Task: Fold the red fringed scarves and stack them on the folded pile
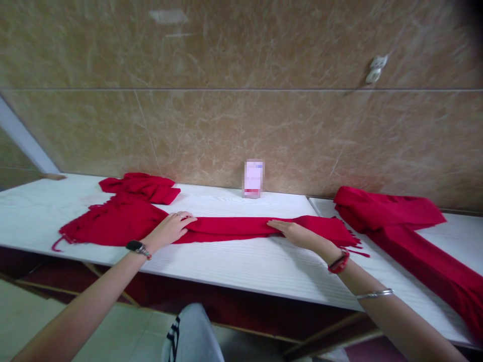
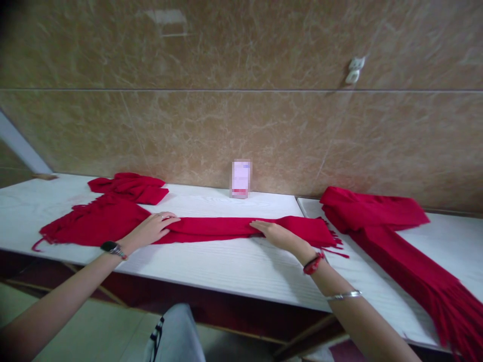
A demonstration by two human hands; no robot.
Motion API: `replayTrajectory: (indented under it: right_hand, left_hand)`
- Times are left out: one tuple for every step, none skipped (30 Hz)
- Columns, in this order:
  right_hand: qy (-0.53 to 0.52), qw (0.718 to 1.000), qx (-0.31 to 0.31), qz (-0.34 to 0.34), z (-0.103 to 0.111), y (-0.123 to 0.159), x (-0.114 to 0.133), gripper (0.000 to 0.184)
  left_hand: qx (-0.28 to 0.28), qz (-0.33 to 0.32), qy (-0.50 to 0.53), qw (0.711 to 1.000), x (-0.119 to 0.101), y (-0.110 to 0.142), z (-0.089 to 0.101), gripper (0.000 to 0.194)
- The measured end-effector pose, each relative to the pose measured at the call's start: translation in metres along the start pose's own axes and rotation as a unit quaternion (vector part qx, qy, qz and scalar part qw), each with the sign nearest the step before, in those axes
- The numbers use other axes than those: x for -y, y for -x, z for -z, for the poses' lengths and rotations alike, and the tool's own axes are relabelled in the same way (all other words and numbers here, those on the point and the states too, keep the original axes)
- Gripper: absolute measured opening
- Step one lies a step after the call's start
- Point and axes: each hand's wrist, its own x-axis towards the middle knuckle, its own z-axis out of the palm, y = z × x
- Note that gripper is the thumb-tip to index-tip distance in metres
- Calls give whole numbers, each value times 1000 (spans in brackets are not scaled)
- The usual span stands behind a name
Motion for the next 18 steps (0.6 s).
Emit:
replayTrajectory:
  right_hand:
    - [3,1000,7,-10,2,1,0,54]
    - [7,1000,16,-17,4,1,0,55]
    - [11,999,23,-23,6,2,0,55]
    - [14,999,27,-25,8,4,1,55]
    - [15,999,29,-24,10,6,2,55]
    - [15,999,29,-20,11,9,4,55]
    - [15,999,28,-15,12,12,6,54]
    - [14,1000,26,-10,13,15,8,54]
    - [15,1000,24,-6,13,19,10,54]
    - [17,1000,22,-3,12,22,12,54]
    - [19,1000,18,1,12,24,14,54]
    - [22,1000,14,6,11,26,16,54]
    - [24,1000,10,12,11,26,17,54]
    - [27,999,8,18,11,27,18,53]
    - [29,999,7,21,10,26,18,51]
    - [32,999,7,22,10,26,18,50]
    - [34,999,10,20,10,25,18,48]
    - [35,999,13,18,9,25,18,46]
  left_hand:
    - [-16,5,8,1000,-9,-2,-2,40]
    - [-27,16,13,999,-17,-3,-5,43]
    - [-31,31,16,999,-22,-3,-8,46]
    - [-26,49,16,998,-23,-3,-12,49]
    - [-14,62,14,998,-21,-2,-15,51]
    - [3,73,12,997,-17,0,-18,51]
    - [16,83,10,996,-10,1,-19,52]
    - [25,85,7,996,-3,2,-19,51]
    - [32,81,6,996,4,3,-18,50]
    - [37,71,6,997,8,2,-15,48]
    - [39,54,8,998,10,1,-11,47]
    - [39,30,11,999,10,-1,-6,46]
    - [36,1,15,999,6,-4,-1,46]
    - [32,-30,20,999,1,-7,3,46]
    - [27,-59,27,997,-6,-11,6,47]
    - [22,-86,36,995,-15,-15,9,48]
    - [18,-107,47,993,-24,-20,10,48]
    - [14,-122,57,991,-34,-24,10,48]
